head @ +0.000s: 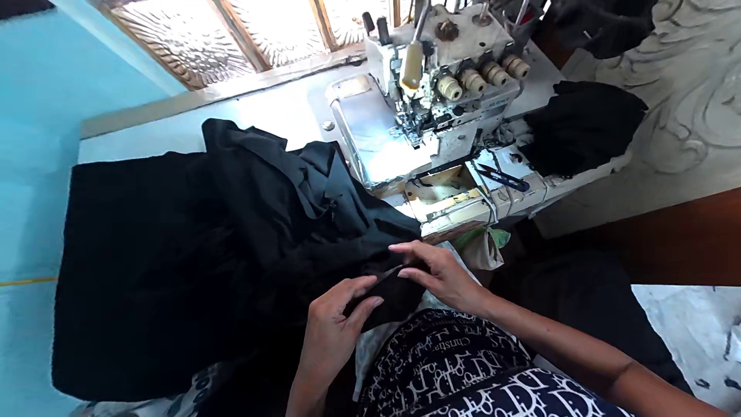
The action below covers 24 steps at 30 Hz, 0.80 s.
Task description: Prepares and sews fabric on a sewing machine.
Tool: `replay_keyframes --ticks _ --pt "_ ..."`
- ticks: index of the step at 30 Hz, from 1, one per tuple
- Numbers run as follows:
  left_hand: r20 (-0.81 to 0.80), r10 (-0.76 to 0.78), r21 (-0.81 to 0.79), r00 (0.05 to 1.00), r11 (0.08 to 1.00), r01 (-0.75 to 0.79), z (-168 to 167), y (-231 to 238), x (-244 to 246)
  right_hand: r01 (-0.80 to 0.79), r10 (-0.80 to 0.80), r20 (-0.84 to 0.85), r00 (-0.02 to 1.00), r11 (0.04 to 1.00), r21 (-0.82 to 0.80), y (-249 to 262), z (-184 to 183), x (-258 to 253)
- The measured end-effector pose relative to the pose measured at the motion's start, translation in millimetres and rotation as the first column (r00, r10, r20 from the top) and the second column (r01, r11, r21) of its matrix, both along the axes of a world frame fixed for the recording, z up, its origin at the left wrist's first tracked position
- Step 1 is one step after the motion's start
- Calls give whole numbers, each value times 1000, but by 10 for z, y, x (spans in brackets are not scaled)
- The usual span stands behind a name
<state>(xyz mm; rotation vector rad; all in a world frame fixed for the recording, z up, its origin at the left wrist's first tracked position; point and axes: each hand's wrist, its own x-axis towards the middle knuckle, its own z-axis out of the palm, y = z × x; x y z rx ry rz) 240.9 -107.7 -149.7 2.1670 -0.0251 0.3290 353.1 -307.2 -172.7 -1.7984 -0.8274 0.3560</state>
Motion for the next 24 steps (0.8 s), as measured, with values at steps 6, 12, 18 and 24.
replay_keyframes --ticks 6,12,18,24 --pt "-19 36 169 999 985 -32 46 267 -125 -68 68 -237 969 998 10 168 -29 -46" --pt "34 3 171 999 985 -9 109 598 312 -70 53 293 955 996 47 429 157 79" --pt "-215 -160 18 963 986 167 -97 775 812 -238 292 269 918 947 -216 682 45 660" --pt "-291 -224 144 930 951 274 -43 795 803 -316 390 152 908 876 -364 676 119 772"
